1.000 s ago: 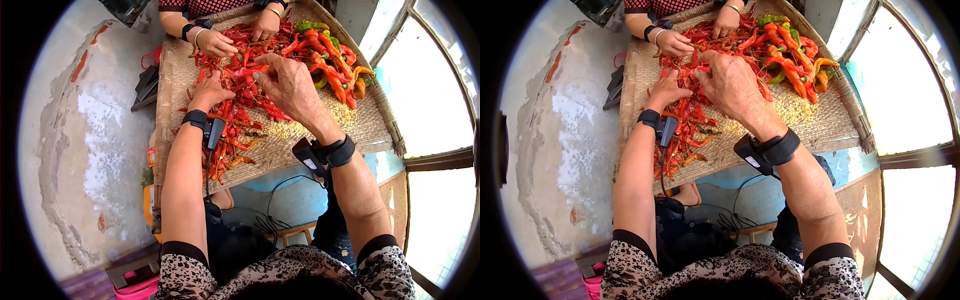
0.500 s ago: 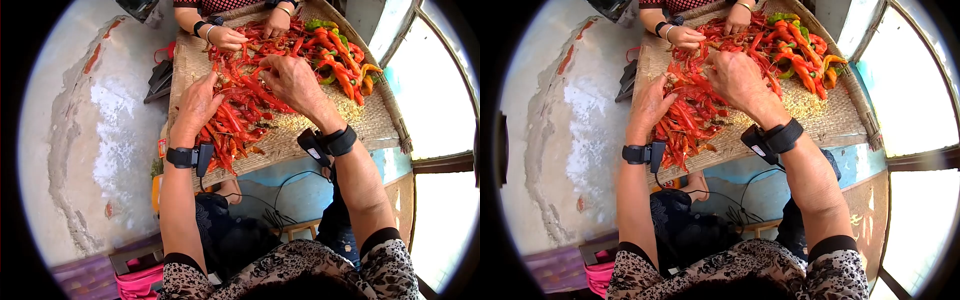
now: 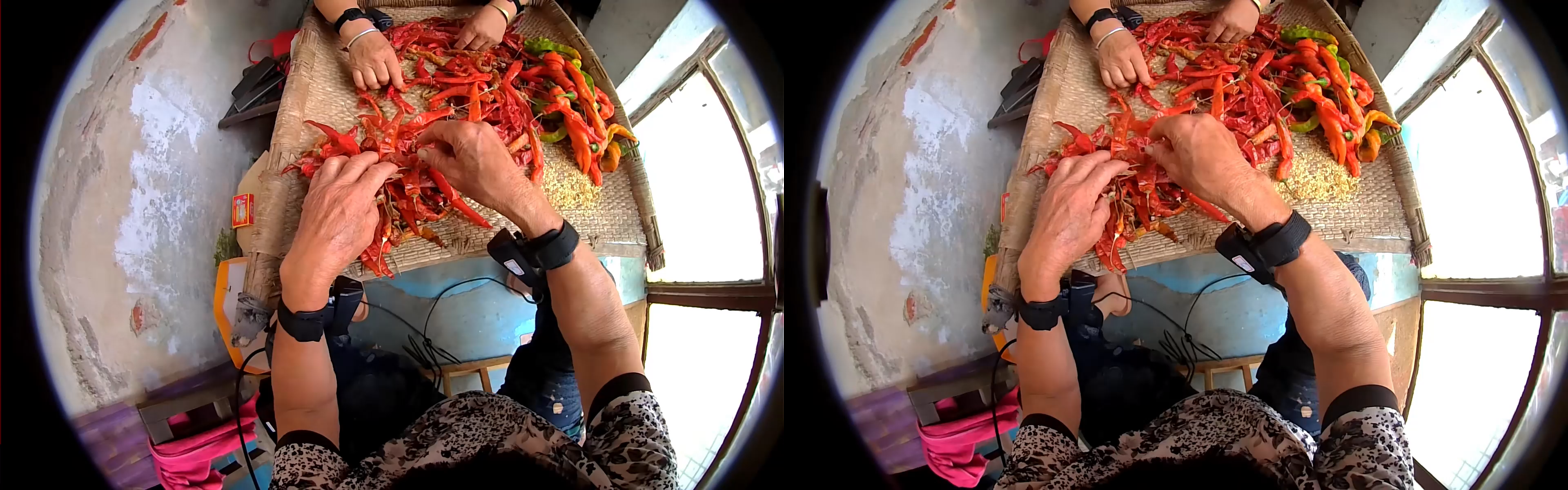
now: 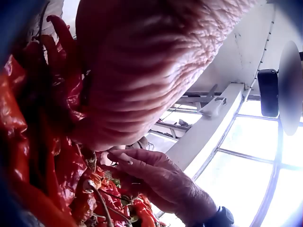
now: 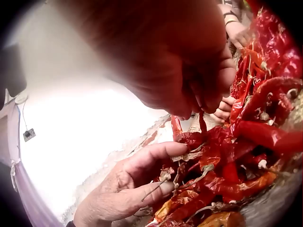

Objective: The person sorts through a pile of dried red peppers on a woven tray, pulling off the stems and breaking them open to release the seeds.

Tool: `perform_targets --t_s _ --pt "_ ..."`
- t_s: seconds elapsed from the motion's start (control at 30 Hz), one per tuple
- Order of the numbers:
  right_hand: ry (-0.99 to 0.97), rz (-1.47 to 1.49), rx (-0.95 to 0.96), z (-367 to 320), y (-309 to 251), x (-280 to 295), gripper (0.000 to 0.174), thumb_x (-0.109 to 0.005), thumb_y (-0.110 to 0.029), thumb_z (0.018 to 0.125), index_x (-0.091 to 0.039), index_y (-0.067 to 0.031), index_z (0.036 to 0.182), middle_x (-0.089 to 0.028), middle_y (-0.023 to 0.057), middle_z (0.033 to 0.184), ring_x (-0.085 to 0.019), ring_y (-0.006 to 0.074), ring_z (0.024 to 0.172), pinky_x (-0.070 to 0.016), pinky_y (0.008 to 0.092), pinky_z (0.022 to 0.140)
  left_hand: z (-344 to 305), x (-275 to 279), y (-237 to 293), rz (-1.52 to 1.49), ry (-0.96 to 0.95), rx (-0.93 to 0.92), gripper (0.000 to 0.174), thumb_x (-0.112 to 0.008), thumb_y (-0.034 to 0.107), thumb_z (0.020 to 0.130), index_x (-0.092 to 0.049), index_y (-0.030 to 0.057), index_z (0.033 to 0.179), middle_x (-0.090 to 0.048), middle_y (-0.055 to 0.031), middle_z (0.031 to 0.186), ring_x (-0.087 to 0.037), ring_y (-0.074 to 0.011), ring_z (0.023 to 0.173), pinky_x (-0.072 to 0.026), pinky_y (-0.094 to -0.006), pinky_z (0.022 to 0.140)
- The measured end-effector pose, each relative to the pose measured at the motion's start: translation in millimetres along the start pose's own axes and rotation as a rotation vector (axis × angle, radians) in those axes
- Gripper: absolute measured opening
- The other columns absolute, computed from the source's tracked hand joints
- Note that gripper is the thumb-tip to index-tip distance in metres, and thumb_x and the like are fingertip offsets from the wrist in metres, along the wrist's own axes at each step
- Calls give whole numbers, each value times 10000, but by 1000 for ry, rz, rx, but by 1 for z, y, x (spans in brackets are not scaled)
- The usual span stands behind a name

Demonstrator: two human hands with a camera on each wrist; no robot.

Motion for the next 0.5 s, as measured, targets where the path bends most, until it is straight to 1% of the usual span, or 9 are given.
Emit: perform_targets --t_s 0.03,0.07,0.1,0.17,0.2,0.3,0.37,0.47,0.5 --pt "40 122 -14 2 0 -1 251 -635 -234 859 -660 0 946 -642 188 697 -650 342 692 -517 426 637 0 1 0 -3 2 3 433 -556 -40 761 -573 72 1179 -530 -113 1241 -471 -313 1132 -405 -395 989" --pt "85 193 24 3 -1 -6 250 -641 -236 874 -658 7 933 -631 164 640 -643 308 615 -504 398 589 0 2 3 2 14 -26 422 -559 -37 759 -582 71 1167 -538 -113 1232 -470 -314 1134 -406 -394 989" --pt "82 191 23 4 -6 -7 250 -641 -236 874 -658 7 933 -631 164 640 -643 308 615 -504 398 589 1 4 7 6 25 -55 412 -562 -35 758 -591 70 1155 -546 -113 1222 -470 -314 1136 -407 -394 988" --pt "-41 265 -163 5 -2 -16 228 -656 -206 868 -653 22 889 -627 146 620 -621 258 562 -489 375 546 0 5 9 -22 22 -54 376 -573 -26 759 -616 61 1122 -554 -110 1221 -473 -316 1138 -410 -393 986" --pt "21 314 -135 6 -5 -15 227 -659 -195 872 -645 29 839 -623 132 618 -591 204 531 -474 356 514 -1 5 11 -8 24 -67 361 -581 -16 761 -625 60 1111 -554 -109 1226 -475 -317 1137 -415 -394 981" --pt "158 367 -41 4 -14 5 236 -651 -194 881 -634 30 808 -618 114 619 -589 167 540 -467 347 506 -4 8 8 -7 34 -63 333 -595 -5 763 -641 58 1086 -556 -109 1229 -484 -317 1131 -424 -396 972" --pt "165 496 -134 8 7 8 269 -643 -223 896 -614 15 775 -584 47 600 -546 89 543 -443 267 482 -5 10 3 -26 42 -45 320 -602 -4 762 -648 58 1072 -559 -110 1228 -490 -316 1125 -427 -398 968" --pt "154 729 -303 5 26 22 275 -633 -247 910 -592 -29 749 -560 10 592 -507 57 524 -426 231 466 -6 9 0 -27 45 -39 321 -604 -17 757 -650 65 1064 -559 -115 1222 -500 -314 1116 -428 -395 966" --pt "178 880 -277 5 29 30 255 -633 -251 910 -595 -35 781 -572 10 619 -509 62 526 -430 229 481 -6 9 0 -29 55 -28 313 -600 -27 755 -649 62 1051 -559 -118 1217 -504 -314 1111 -429 -395 960"
Point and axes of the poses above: each hand's wrist, its own z-axis towards the middle knuckle, its own x-axis out of the back of the hand, y = z × x, the point moved 9 cm from there along z, towards the middle knuckle
